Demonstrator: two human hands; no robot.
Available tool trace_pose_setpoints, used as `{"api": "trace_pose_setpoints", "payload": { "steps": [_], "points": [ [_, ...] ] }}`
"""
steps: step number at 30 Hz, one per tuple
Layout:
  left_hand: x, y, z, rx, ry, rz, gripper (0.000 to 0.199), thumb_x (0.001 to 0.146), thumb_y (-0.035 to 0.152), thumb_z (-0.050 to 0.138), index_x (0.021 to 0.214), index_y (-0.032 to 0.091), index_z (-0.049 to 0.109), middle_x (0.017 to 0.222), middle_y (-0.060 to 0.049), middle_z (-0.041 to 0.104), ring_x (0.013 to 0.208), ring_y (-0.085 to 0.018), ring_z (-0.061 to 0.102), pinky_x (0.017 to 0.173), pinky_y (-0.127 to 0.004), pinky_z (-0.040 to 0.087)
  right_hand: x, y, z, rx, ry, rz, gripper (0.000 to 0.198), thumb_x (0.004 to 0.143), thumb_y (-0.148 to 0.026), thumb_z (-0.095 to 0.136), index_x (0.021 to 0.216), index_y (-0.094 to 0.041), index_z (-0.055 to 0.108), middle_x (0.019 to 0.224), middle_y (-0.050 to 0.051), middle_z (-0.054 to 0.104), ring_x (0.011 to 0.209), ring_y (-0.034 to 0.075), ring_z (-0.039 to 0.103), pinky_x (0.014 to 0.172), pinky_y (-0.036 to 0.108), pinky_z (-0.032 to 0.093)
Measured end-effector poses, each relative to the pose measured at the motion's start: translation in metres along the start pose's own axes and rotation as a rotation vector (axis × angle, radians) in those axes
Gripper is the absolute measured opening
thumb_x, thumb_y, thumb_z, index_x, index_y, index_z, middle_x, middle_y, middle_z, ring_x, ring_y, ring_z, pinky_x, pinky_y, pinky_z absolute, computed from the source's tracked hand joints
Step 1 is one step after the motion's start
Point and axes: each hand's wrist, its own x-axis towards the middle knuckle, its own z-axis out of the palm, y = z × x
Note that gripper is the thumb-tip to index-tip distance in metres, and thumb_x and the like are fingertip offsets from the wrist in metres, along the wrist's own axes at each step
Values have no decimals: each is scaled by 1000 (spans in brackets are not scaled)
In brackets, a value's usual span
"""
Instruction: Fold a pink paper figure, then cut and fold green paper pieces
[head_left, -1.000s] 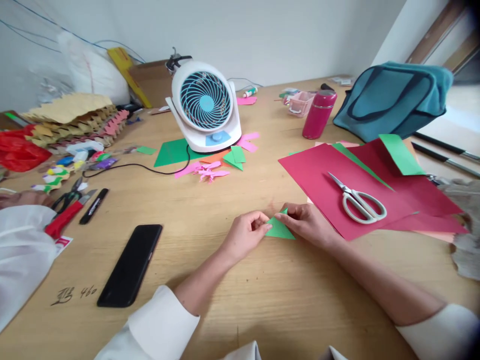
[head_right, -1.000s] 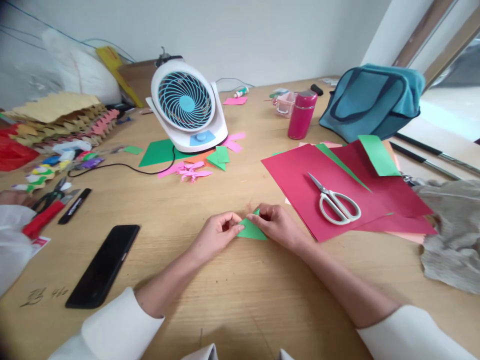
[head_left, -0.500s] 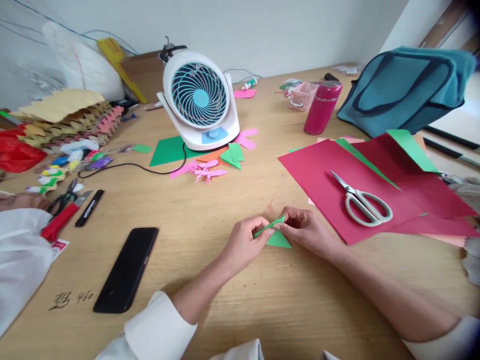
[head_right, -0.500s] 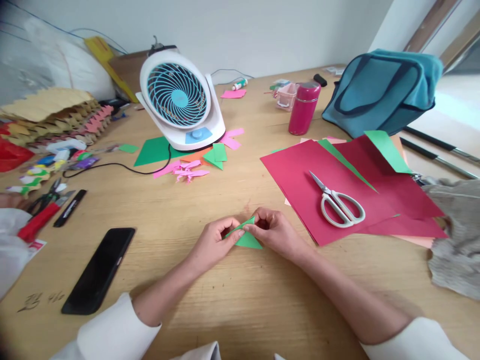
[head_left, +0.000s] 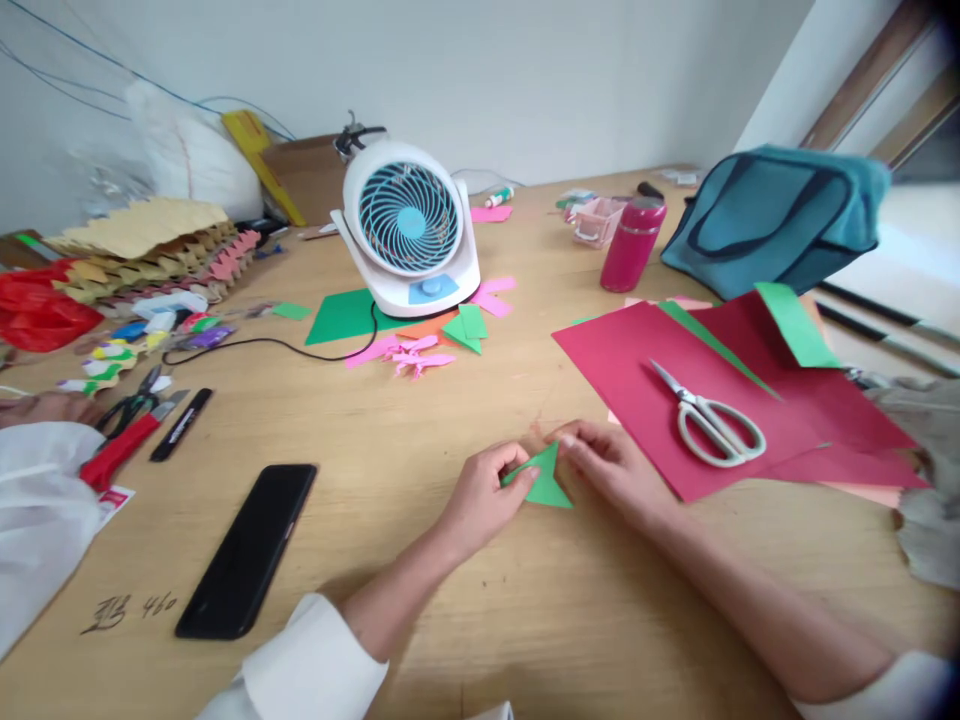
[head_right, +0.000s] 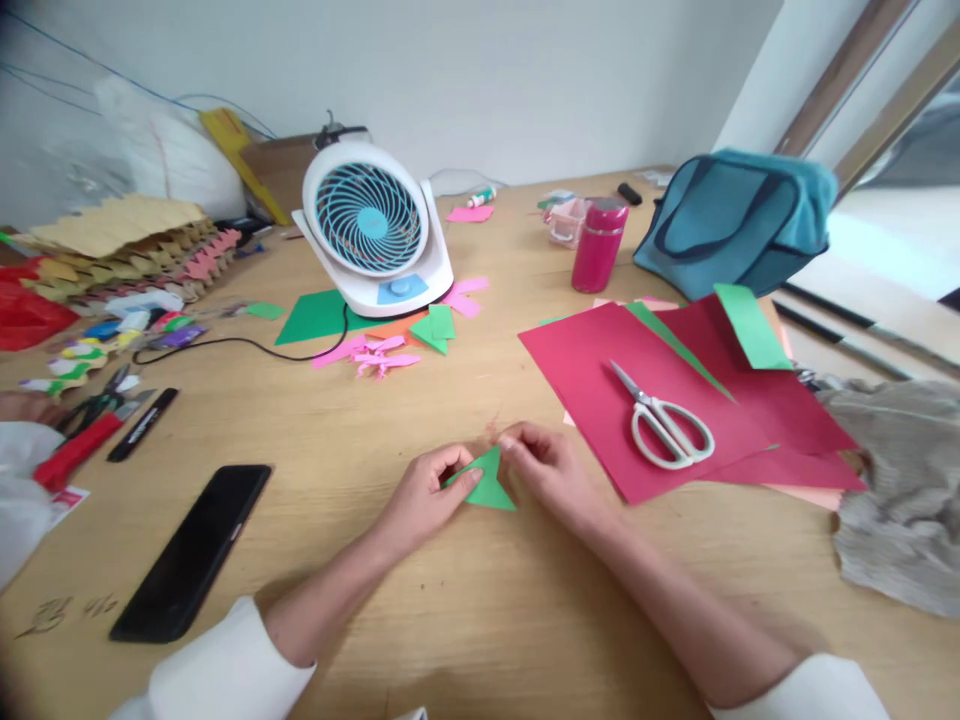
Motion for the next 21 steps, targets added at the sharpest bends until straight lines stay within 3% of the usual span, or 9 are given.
{"api": "trace_pose_setpoints", "payload": {
  "steps": [3, 9, 15, 21],
  "points": [
    [0, -1, 1, -8, 6, 17, 26, 88, 30, 53, 66, 18, 44, 64, 4, 42, 64, -11, 41, 60, -23, 31, -1, 5, 9, -25, -35, -26, 41, 82, -58, 62, 70, -20, 52, 61, -3, 48, 55, 12, 43, 51, 25, 35],
    [0, -3, 1, 1, -39, 73, 23, 87, 27, 54, 67, 18, 46, 67, 4, 45, 67, -11, 43, 64, -23, 34, -2, 10, 12, -33, -28, -52, 46, 90, -58, 52, 64, -21, 44, 53, -5, 38, 51, 10, 35, 49, 24, 31],
    [-3, 0, 1, -50, -48, 72, 24, 89, 30, 53, 70, 18, 47, 66, 4, 42, 63, -11, 40, 59, -23, 32, -5, 9, 15, -2, -52, -42, 48, 87, -59, 57, 62, -21, 42, 55, -6, 35, 52, 10, 32, 47, 24, 27],
    [-4, 1, -2, -128, -36, 29, 24, 90, 33, 54, 71, 17, 52, 65, 4, 42, 62, -10, 38, 59, -24, 32, -10, 4, 13, 77, -83, 13, 47, 95, -59, 45, 66, -21, 44, 56, -5, 39, 50, 9, 33, 47, 24, 29]
  ]
}}
